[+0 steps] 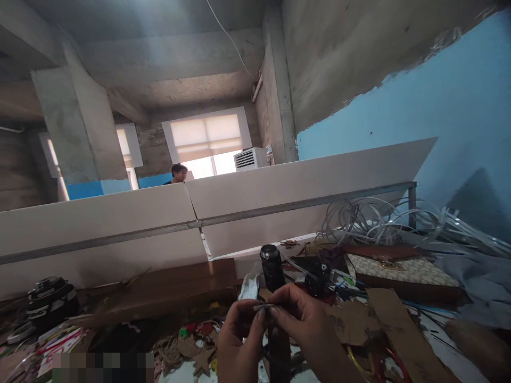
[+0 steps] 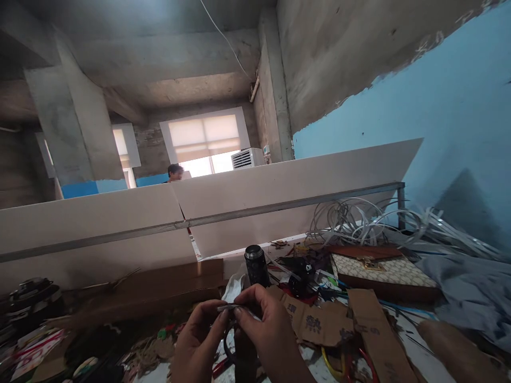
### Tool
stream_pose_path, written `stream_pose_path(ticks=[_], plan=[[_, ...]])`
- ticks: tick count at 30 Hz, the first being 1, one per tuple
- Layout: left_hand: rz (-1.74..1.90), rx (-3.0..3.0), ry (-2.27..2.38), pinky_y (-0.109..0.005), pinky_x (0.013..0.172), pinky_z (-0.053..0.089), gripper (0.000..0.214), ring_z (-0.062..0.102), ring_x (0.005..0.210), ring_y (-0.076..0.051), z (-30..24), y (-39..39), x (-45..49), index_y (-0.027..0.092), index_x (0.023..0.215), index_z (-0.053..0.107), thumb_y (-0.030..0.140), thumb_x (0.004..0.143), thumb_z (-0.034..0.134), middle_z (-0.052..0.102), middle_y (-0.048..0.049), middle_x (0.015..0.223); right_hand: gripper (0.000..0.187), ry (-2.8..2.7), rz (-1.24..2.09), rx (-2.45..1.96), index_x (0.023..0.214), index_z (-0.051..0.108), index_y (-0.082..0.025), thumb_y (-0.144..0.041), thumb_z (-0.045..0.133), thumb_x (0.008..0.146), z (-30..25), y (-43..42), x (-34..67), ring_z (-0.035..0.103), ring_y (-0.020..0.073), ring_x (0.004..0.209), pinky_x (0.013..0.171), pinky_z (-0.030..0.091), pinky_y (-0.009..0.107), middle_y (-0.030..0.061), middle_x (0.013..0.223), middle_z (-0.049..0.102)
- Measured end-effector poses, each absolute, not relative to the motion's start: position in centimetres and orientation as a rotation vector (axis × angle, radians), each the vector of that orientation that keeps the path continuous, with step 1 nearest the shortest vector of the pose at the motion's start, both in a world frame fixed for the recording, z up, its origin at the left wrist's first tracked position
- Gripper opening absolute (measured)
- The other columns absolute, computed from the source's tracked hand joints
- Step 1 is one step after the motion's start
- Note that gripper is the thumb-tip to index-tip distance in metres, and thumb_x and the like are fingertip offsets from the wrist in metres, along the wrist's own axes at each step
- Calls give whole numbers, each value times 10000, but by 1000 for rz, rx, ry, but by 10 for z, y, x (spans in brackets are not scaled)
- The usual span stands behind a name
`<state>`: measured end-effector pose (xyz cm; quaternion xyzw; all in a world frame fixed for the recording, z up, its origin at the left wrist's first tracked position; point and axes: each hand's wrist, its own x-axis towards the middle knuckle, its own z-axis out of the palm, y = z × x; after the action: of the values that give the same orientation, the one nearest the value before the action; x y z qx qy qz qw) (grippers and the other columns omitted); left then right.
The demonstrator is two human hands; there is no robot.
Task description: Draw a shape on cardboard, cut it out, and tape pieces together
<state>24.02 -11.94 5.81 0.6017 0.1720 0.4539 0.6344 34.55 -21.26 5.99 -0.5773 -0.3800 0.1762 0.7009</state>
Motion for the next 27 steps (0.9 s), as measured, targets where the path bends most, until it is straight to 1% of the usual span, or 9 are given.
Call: stream_pose_path(ticks=[5, 8, 10, 12, 15, 18, 23, 27], plan=[[1024, 1436, 434, -265, 703, 544, 397, 710, 752, -236, 60, -119, 240, 205, 815, 809, 570, 669, 866, 789, -65, 774, 203, -866, 343, -1348, 871, 668, -192, -378, 658, 791, 71, -216, 335, 663, 244, 785, 692, 499, 337, 36, 805, 707], [1039, 1376, 441, -241, 695, 530, 386, 690, 732, -211, 65, -122, 237, 212, 775, 808, 566, 644, 887, 784, -46, 748, 254, -884, 340, -1346, 979, 670, -203, -364, 665, 782, 72, -217, 332, 692, 277, 908, 770, 526, 361, 61, 926, 738], [1049, 1325, 439, -239, 690, 532, 405, 687, 730, -210, 67, -121, 235, 210, 761, 807, 571, 610, 909, 775, -41, 730, 287, -864, 301, -1360, 1034, 660, -220, -347, 672, 776, 70, -217, 332, 692, 281, 939, 773, 528, 358, 55, 951, 733], [1068, 1299, 446, -246, 706, 538, 428, 695, 752, -220, 67, -117, 235, 203, 768, 810, 576, 591, 920, 774, -49, 734, 234, -854, 230, -1389, 1001, 655, -234, -337, 662, 791, 67, -217, 332, 679, 254, 862, 719, 510, 334, 32, 909, 706], [1052, 1316, 457, -250, 716, 545, 456, 703, 767, -226, 63, -112, 236, 195, 791, 816, 591, 590, 919, 784, -67, 759, 126, -871, 131, -1421, 881, 647, -234, -348, 634, 829, 67, -218, 334, 633, 214, 768, 651, 460, 305, 11, 868, 654], [1047, 1319, 451, -250, 715, 553, 465, 705, 762, -224, 63, -110, 236, 194, 795, 816, 593, 582, 923, 786, -69, 760, 166, -880, 128, -1457, 817, 640, -225, -387, 615, 838, 68, -217, 336, 595, 209, 723, 617, 426, 303, 7, 799, 624], [1092, 1294, 448, -281, 688, 569, 446, 713, 735, -243, 68, -116, 236, 187, 773, 809, 572, 581, 924, 779, -69, 723, 256, -890, 253, -1391, 853, 644, -211, -462, 597, 871, 68, -217, 338, 575, 210, 721, 624, 443, 307, 15, 788, 628], [1099, 1287, 455, -286, 667, 573, 448, 717, 716, -244, 70, -117, 236, 182, 766, 806, 567, 571, 927, 783, -74, 726, 267, -870, 309, -1357, 829, 645, -208, -471, 626, 868, 67, -217, 338, 559, 202, 709, 630, 443, 303, 7, 766, 615]])
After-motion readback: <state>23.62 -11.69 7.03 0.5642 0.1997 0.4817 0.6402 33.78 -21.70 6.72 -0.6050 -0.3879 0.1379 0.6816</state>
